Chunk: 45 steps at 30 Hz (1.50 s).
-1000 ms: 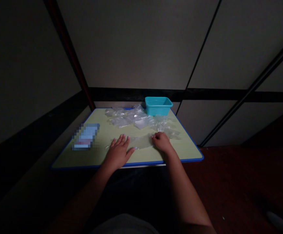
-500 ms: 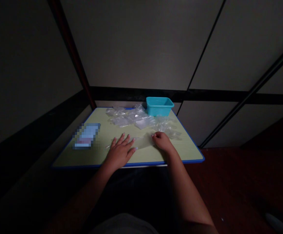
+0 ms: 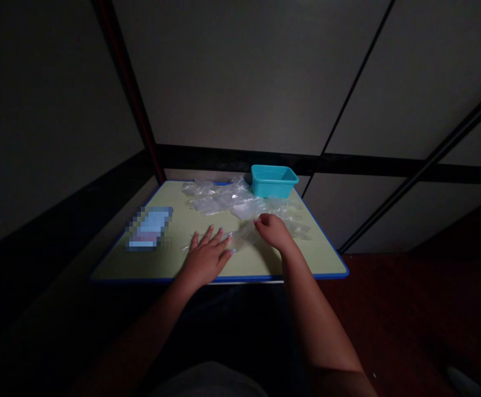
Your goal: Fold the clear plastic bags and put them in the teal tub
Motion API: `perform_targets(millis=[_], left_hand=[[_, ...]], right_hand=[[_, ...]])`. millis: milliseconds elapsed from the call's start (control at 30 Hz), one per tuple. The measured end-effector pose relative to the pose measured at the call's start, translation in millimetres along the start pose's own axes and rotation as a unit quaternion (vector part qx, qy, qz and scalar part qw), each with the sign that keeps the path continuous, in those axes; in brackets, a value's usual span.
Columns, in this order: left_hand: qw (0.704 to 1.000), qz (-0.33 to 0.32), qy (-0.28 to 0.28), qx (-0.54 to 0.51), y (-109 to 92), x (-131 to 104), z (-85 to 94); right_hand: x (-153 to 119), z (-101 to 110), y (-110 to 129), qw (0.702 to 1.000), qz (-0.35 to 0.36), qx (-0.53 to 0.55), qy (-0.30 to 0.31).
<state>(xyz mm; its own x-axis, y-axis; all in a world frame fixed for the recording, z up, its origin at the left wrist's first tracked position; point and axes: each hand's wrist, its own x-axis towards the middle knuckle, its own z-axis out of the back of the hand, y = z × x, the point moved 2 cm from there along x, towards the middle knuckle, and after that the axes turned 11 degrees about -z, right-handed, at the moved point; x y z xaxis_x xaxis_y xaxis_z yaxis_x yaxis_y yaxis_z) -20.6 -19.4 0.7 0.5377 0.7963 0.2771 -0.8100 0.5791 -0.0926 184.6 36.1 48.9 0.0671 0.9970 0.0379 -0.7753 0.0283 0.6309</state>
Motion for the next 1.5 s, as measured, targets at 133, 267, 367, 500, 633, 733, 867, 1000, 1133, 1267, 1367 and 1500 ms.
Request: perform_targets(millis=[133, 267, 367, 500, 633, 733, 867, 1000, 1133, 1267, 1367, 1500], left_hand=[[1.0, 0.0, 0.002, -0.006, -0.7, -0.1, 0.8], [1.0, -0.01, -0.003, -0.014, -1.5, 0.0, 1.9], [0.999, -0.031, -0.003, -0.024, -2.4, 0.8, 1.8], [0.999, -0.043, -0.004, -0.032, -3.2, 1.2, 1.1], [0.999, -0.042, 0.0, -0.034, -4.2, 1.0, 1.2], [0.998, -0.044, 0.013, -0.037, -5.1, 1.4, 2.1], [0.998, -0.05, 0.02, -0.04, -5.6, 2.1, 3.2], [0.997, -0.06, 0.019, -0.043, -5.4, 2.0, 2.1], [0.997, -0.06, 0.022, -0.041, -4.5, 2.4, -0.2], [0.996, -0.066, 0.037, -0.048, -3.9, 2.8, -0.5], [0.995, -0.074, 0.043, -0.052, -3.7, 2.6, 1.3], [0.994, -0.082, 0.041, -0.051, -3.5, 2.3, 2.9]], right_hand=[[0.2, 1.9, 17.5, 0.999, 0.007, -0.037, -0.016], [-1.7, 1.7, 37.2, 0.995, 0.004, -0.093, -0.027], [-3.1, -0.4, 51.6, 0.99, 0.002, -0.138, -0.029], [-3.2, -6.4, 67.5, 0.989, 0.012, -0.145, -0.026], [-4.4, -14.9, 80.1, 0.986, 0.009, -0.163, -0.032], [-5.9, -19.8, 88.2, 0.984, 0.009, -0.174, -0.045], [-4.3, -21.2, 94.1, 0.98, -0.008, -0.19, -0.062], [-0.7, -16.8, 90.8, 0.978, -0.032, -0.194, -0.071], [0.8, -10.0, 79.3, 0.981, -0.056, -0.174, -0.068], [0.6, -5.8, 67.4, 0.983, -0.077, -0.158, -0.05], [0.2, -5.2, 61.6, 0.983, -0.08, -0.159, -0.048], [0.7, -7.4, 57.3, 0.984, -0.081, -0.155, -0.044]])
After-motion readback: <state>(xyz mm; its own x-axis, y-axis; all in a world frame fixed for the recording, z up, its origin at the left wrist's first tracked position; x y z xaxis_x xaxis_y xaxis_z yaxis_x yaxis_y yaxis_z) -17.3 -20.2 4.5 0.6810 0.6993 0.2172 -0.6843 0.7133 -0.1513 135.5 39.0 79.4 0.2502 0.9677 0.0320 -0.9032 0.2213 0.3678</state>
